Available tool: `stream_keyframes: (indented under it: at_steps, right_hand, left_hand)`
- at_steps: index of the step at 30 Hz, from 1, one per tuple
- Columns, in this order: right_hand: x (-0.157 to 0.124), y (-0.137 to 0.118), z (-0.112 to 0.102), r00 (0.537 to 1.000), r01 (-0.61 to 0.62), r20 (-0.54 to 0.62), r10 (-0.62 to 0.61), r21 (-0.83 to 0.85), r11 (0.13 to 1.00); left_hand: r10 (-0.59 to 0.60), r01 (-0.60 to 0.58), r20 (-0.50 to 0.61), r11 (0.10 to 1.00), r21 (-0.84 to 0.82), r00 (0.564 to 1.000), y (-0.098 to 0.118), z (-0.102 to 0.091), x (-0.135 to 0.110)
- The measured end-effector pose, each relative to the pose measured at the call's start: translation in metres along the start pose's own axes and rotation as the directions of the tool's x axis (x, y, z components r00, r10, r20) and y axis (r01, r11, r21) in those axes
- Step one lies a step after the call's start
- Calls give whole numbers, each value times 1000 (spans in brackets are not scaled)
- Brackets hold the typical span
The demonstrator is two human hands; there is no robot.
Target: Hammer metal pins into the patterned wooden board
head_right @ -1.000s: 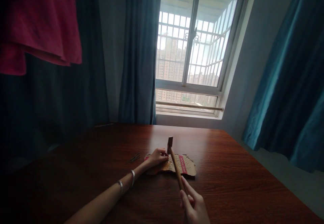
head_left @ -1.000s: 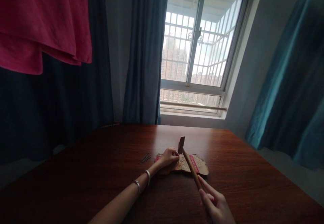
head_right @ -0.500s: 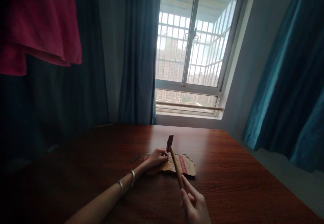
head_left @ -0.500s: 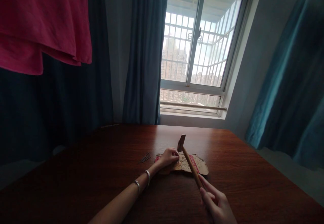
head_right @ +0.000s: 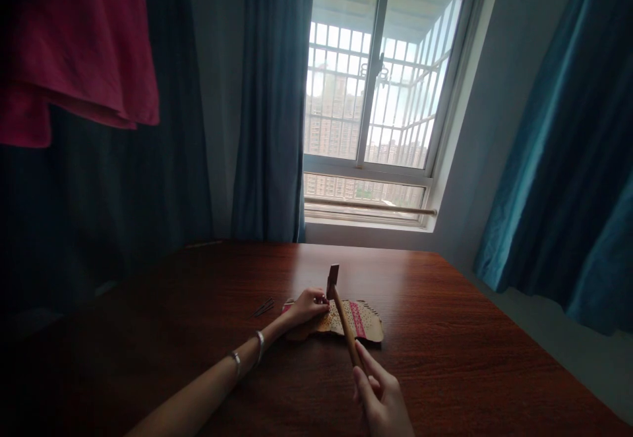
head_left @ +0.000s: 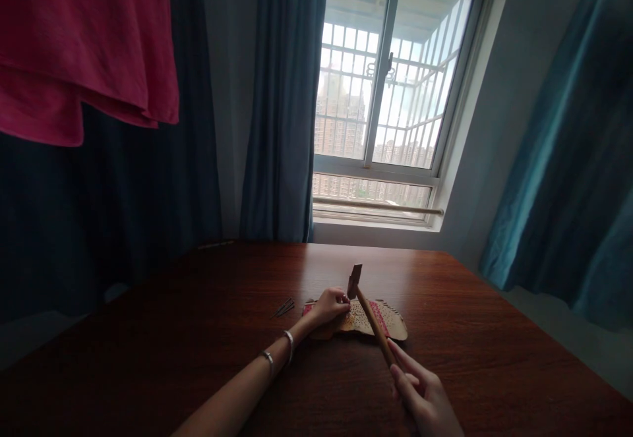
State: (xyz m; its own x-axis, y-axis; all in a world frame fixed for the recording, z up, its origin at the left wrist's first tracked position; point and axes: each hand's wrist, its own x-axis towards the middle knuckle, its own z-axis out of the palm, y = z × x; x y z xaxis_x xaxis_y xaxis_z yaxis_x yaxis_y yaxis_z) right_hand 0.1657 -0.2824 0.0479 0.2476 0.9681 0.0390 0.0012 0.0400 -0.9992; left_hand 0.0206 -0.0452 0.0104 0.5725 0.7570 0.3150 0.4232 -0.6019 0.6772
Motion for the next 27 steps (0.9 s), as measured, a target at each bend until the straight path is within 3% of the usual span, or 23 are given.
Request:
stream_keyframes:
  at_steps: [6,11,17,22,24,27]
  right_hand:
    - [2,7,3,998,32,-51,-32,14,999]
    - [-1,6,1,999,-16,-48,18,35,999]
    - [-3,9,-12,976,-30,-216,31,8,1000]
    - [5,22,-46,915,13,-398,-62,-125,992]
    - [8,26,-66,891,-76,-450,-57,-271,960]
    - [13,31,-98,851,-250,-521,-64,-510,823]
  left_hand:
    - [-14,14,2,1000,7,1000,0,0,0]
    - [-8,8,6,1000,11,1000,0,1,1]
    - [-9,9,-2,1000,6,1000,1,0,-1]
    - [-13,13,0,1000,13,1000,0,1,0]
    - [-12,11,2,1000,11,1000,-1,2,1]
    - [-23,22,16,1000,12,1000,0,1,0]
